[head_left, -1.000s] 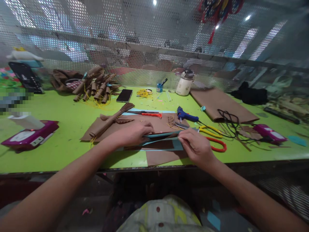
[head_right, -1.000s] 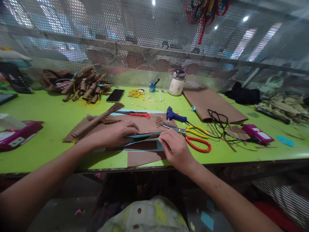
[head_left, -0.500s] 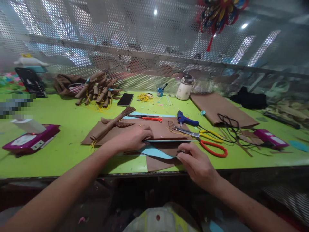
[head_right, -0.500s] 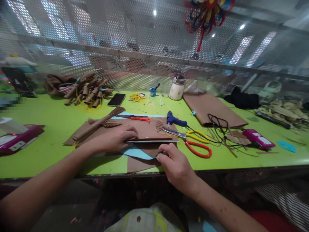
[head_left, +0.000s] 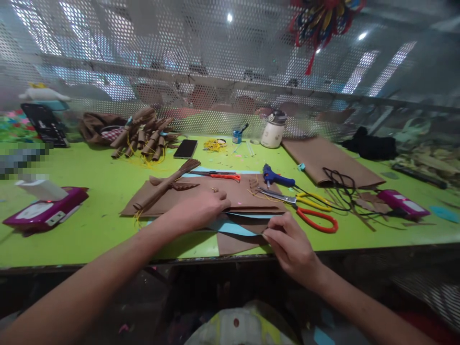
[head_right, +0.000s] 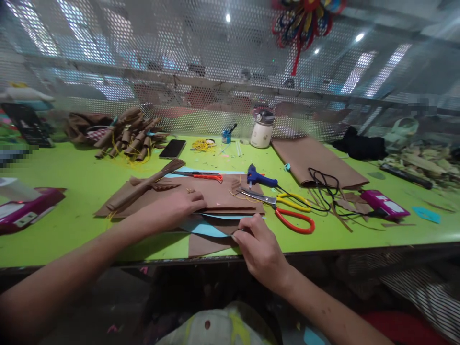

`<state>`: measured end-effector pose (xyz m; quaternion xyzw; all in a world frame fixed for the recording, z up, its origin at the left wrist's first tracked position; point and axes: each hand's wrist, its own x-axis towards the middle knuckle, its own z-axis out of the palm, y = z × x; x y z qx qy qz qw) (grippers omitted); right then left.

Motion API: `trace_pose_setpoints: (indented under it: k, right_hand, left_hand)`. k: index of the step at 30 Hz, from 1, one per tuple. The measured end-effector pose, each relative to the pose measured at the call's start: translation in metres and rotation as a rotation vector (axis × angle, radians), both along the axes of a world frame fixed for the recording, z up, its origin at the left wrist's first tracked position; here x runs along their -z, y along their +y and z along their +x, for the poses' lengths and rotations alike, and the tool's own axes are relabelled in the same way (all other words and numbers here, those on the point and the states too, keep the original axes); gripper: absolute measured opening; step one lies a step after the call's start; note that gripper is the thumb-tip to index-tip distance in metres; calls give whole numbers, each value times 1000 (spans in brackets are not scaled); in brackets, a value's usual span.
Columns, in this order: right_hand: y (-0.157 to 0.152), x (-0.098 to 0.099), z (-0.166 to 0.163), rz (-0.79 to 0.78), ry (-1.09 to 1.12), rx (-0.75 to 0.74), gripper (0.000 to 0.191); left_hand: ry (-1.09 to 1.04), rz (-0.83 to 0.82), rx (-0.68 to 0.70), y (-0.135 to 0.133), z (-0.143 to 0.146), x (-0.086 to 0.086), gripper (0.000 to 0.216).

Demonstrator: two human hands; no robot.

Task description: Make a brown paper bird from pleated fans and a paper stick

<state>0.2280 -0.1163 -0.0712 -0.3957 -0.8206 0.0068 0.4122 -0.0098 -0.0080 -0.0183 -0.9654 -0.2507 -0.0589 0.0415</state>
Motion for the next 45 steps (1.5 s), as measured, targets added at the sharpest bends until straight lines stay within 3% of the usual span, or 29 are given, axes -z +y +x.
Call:
trace_pose_setpoints:
  k: [7, 20, 28, 36, 45]
  right_hand:
    - [-5, 6, -5, -26, -1, -75, 25]
    - [-14, 3, -19, 29, 45, -128, 28]
    - [-31, -6, -25, 143, -5, -114, 23]
    - [-48, -3, -9, -59, -15, -121, 28]
    - [-56, 1, -1, -110, -17, -136, 28]
  left_hand:
    - [87, 114, -47, -7, -3, 9, 16]
    - [71, 90, -107, -17, -2, 9, 25]
    - [98, 98, -108, -17, 1, 6, 24]
    - [87, 117, -95, -15, 6, 9, 24]
    - [109, 177, -128, -11, 7, 12, 19]
